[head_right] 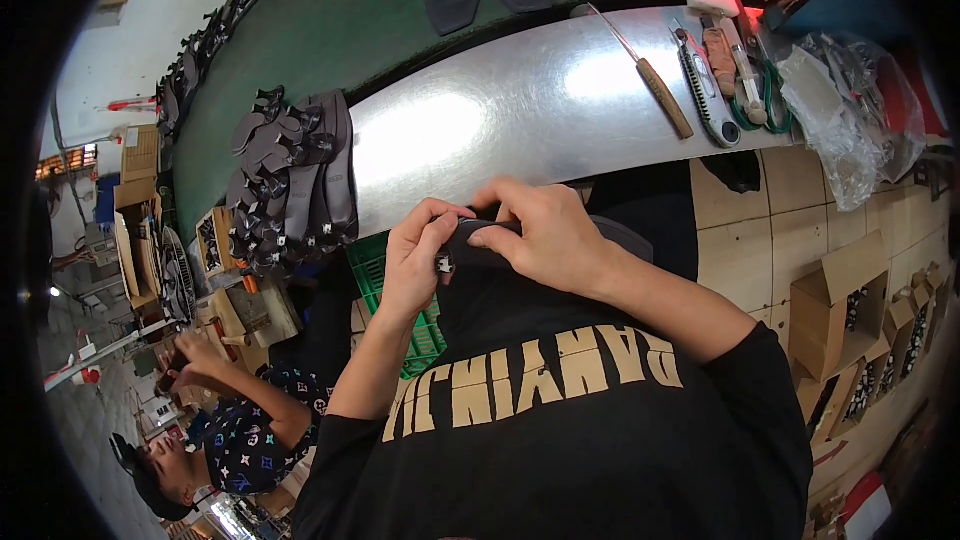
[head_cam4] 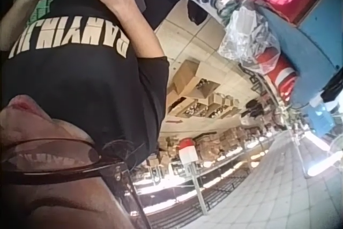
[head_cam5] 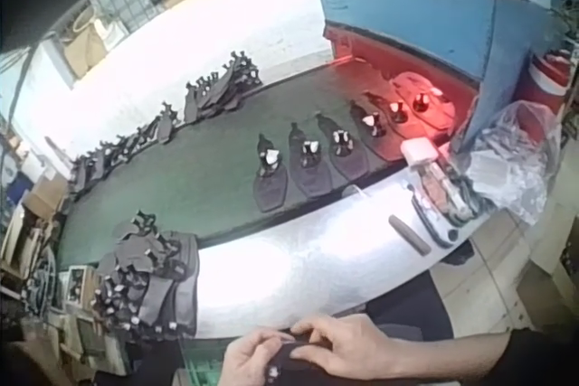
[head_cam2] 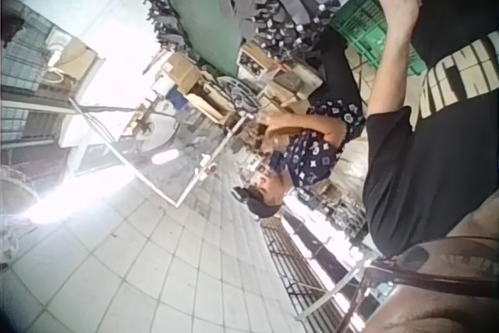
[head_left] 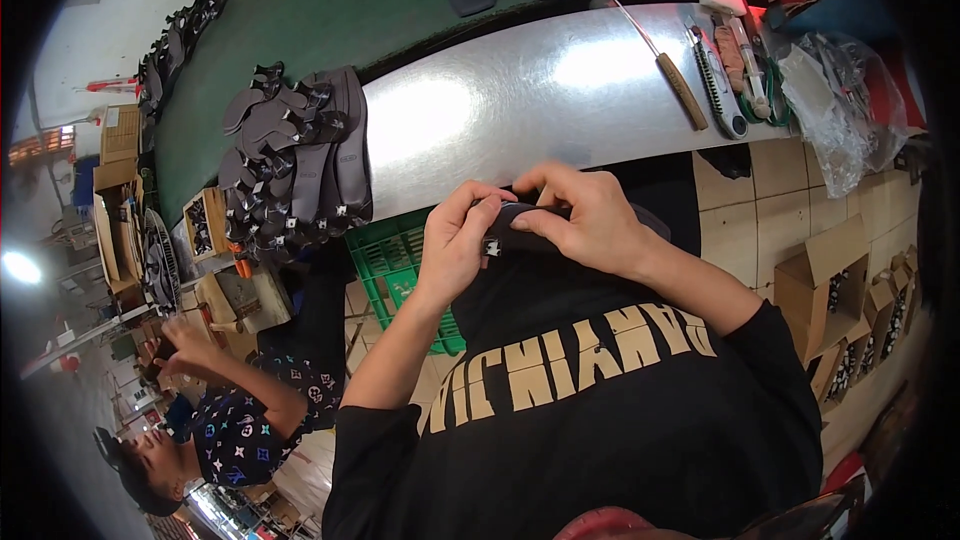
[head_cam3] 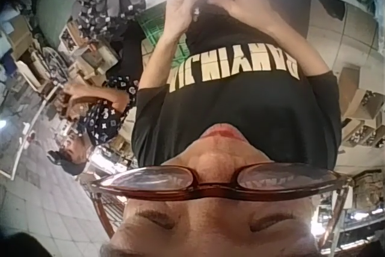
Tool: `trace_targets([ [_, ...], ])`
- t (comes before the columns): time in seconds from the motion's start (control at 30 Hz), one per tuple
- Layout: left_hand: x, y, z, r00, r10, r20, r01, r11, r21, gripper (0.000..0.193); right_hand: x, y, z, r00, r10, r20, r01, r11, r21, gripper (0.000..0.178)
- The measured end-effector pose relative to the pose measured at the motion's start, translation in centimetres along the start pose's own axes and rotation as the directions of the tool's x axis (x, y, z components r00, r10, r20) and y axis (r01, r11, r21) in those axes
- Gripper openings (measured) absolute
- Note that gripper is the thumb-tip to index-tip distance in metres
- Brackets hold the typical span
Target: Manually assemble and check components of high-heeled sandals on a production line.
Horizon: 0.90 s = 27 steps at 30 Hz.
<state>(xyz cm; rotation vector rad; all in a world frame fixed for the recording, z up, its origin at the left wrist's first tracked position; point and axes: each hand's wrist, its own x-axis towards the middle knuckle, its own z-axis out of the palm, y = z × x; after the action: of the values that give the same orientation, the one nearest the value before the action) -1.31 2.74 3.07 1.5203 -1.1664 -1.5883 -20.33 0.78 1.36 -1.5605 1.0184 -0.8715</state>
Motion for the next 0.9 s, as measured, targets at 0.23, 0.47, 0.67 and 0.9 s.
trace_targets([
  [0.23, -0.2, 1.0, -0.6, 0.999, -0.015, 0.045, 0.02, 0.994, -0.107, 0.018, 2.1, 0.1, -1.6, 0.93, 0.143, 0.337, -0.257, 0.912, 0.321, 0.015],
  [0.47, -0.2, 0.4, -5.2, 0.955, 0.038, -0.295, -0.182, 0.86, -0.478, 0.024, 7.2, 2.0, -7.0, 0.772, -0.416, -0.48, 0.346, 0.909, -0.231, 0.014],
  [0.67, 0.1, -4.1, -5.0, 0.969, -0.12, -0.215, -0.045, 0.772, -0.634, 0.049, 5.4, 8.0, -10.3, 0.844, -0.346, -0.409, -0.245, 0.431, -0.869, 0.041],
  [0.9, 2.4, -4.9, -2.9, 0.933, -0.354, -0.063, 0.086, 0.391, -0.916, 0.034, 1.6, 3.6, -3.6, 0.999, 0.05, 0.015, -0.048, 0.994, -0.097, 0.03],
])
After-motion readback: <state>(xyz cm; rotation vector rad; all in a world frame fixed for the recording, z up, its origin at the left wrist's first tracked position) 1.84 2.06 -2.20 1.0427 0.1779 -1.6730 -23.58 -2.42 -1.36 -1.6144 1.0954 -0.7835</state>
